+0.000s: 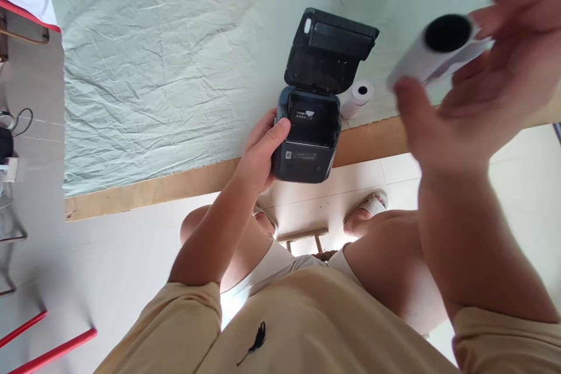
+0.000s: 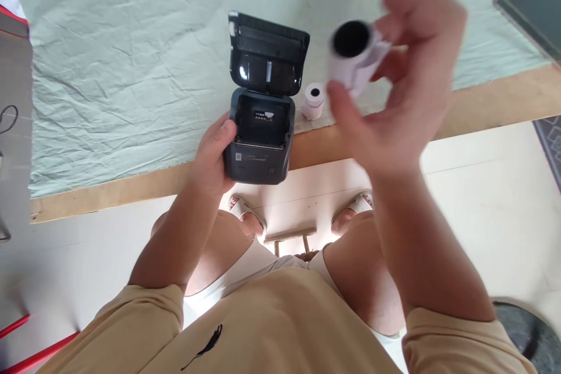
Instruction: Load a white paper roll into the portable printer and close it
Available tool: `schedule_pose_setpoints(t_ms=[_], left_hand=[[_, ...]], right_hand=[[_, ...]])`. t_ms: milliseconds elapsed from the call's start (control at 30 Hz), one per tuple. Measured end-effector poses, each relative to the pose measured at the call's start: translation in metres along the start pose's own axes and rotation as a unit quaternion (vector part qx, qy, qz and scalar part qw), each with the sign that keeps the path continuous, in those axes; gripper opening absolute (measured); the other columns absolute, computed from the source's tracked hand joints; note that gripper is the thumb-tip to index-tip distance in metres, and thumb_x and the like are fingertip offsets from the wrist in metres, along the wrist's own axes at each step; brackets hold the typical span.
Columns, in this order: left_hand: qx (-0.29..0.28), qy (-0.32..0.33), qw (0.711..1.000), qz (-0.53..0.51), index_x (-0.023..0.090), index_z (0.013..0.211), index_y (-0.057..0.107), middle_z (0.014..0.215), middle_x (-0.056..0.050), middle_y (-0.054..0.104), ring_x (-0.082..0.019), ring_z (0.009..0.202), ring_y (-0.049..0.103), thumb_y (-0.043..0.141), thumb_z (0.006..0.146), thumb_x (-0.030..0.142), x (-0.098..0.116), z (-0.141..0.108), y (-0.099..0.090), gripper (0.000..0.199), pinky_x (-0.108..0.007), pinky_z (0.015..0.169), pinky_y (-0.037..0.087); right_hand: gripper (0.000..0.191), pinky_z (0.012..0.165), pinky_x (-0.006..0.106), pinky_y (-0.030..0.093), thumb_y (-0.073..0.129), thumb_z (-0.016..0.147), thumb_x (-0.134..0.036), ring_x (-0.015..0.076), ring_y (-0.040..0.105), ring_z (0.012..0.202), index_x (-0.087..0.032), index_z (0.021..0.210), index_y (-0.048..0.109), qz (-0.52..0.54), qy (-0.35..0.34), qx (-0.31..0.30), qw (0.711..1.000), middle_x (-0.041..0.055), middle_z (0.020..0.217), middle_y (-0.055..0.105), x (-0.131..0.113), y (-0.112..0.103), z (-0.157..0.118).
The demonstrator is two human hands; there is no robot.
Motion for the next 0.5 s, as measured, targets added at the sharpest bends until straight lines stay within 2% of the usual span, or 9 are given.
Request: schedule_pose_setpoints(t_ms=[33,67,100,133,200,267,367,500], left_hand=[[0.001,0.003,1.000,0.001,0.023,0.105,0.080,0.121,-0.006,0.090,-0.033,0.137,0.082,0.085,0.096,0.052,0.000,0.000,0.000,0.031,-0.033,0.079,0.073],[0.001,0.007,1.000,0.002,0.022,0.105,0.080,0.120,-0.006,0.090,-0.033,0.135,0.083,0.086,0.095,0.051,-0.001,0.001,-0.001,0.031,-0.033,0.078,0.072],[0.001,0.012,1.000,0.003,0.022,0.105,0.080,0.119,-0.006,0.089,-0.034,0.134,0.083,0.086,0.095,0.050,-0.001,0.001,-0.001,0.030,-0.033,0.078,0.072],[0.001,0.016,1.000,0.005,0.022,0.104,0.080,0.118,-0.006,0.089,-0.034,0.133,0.084,0.086,0.095,0.050,-0.001,0.001,-0.001,0.030,-0.034,0.079,0.072],[0.006,0.021,1.000,0.008,0.022,0.104,0.079,0.116,-0.006,0.089,-0.033,0.135,0.083,0.084,0.097,0.053,-0.001,0.000,-0.001,0.032,-0.035,0.086,0.073],[0.014,0.021,1.000,0.012,0.023,0.103,0.078,0.116,-0.006,0.088,-0.033,0.139,0.081,0.084,0.097,0.057,0.000,-0.002,0.000,0.035,-0.036,0.093,0.074],[0.022,0.018,0.999,0.016,0.025,0.102,0.078,0.116,-0.006,0.088,-0.033,0.142,0.078,0.083,0.098,0.057,0.000,-0.005,0.002,0.033,-0.037,0.091,0.073],[0.012,0.027,1.000,0.010,0.025,0.102,0.076,0.113,-0.006,0.086,-0.033,0.139,0.078,0.078,0.101,0.060,-0.003,-0.004,0.000,0.035,-0.037,0.086,0.072]], right_hand=[[0.047,0.081,0.043,0.063,0.072,0.101,-0.038,0.0262,0.078,0.112,-0.043,0.147,0.063,0.024,0.007,-0.038,0.999,0.0048,0.142,0.075,-0.017,0.009,0.002],[0.037,0.086,0.044,0.064,0.071,0.100,-0.033,0.0260,0.080,0.107,-0.039,0.137,0.065,0.035,0.005,-0.046,0.998,0.0042,0.132,0.079,-0.033,0.017,0.003],[0.027,0.096,0.047,0.064,0.070,0.102,-0.027,0.0274,0.081,0.114,-0.037,0.127,0.067,0.010,0.004,-0.088,0.996,0.0032,0.127,0.082,-0.046,0.027,0.003],[0.021,0.097,0.046,0.063,0.066,0.103,-0.023,0.0271,0.082,0.114,-0.036,0.120,0.068,-0.022,-0.001,-0.103,0.994,0.0026,0.123,0.084,-0.056,0.035,0.002],[0.015,0.093,0.045,0.062,0.064,0.104,-0.020,0.0266,0.084,0.110,-0.033,0.111,0.070,-0.075,0.001,-0.149,0.986,0.0018,0.118,0.088,-0.064,0.049,0.001],[0.013,0.088,0.045,0.059,0.063,0.106,-0.020,0.0257,0.084,0.102,-0.030,0.102,0.069,-0.098,0.004,-0.177,0.979,0.0018,0.113,0.089,-0.061,0.056,-0.001],[0.020,0.087,0.046,0.055,0.059,0.108,-0.019,0.0256,0.081,0.095,-0.029,0.093,0.067,-0.101,0.001,-0.170,0.980,0.0020,0.099,0.087,-0.056,0.055,-0.004],[0.021,0.086,0.045,0.051,0.061,0.106,-0.016,0.0243,0.079,0.092,-0.030,0.091,0.067,-0.051,-0.059,-0.138,0.987,-0.0014,0.089,0.083,-0.068,0.050,-0.010]])
Point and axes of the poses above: each hand's wrist, its own z-axis towards the middle knuckle, its own y-axis out of the palm, x = y × z, the point moved 3 cm from there along z, towards the middle knuckle
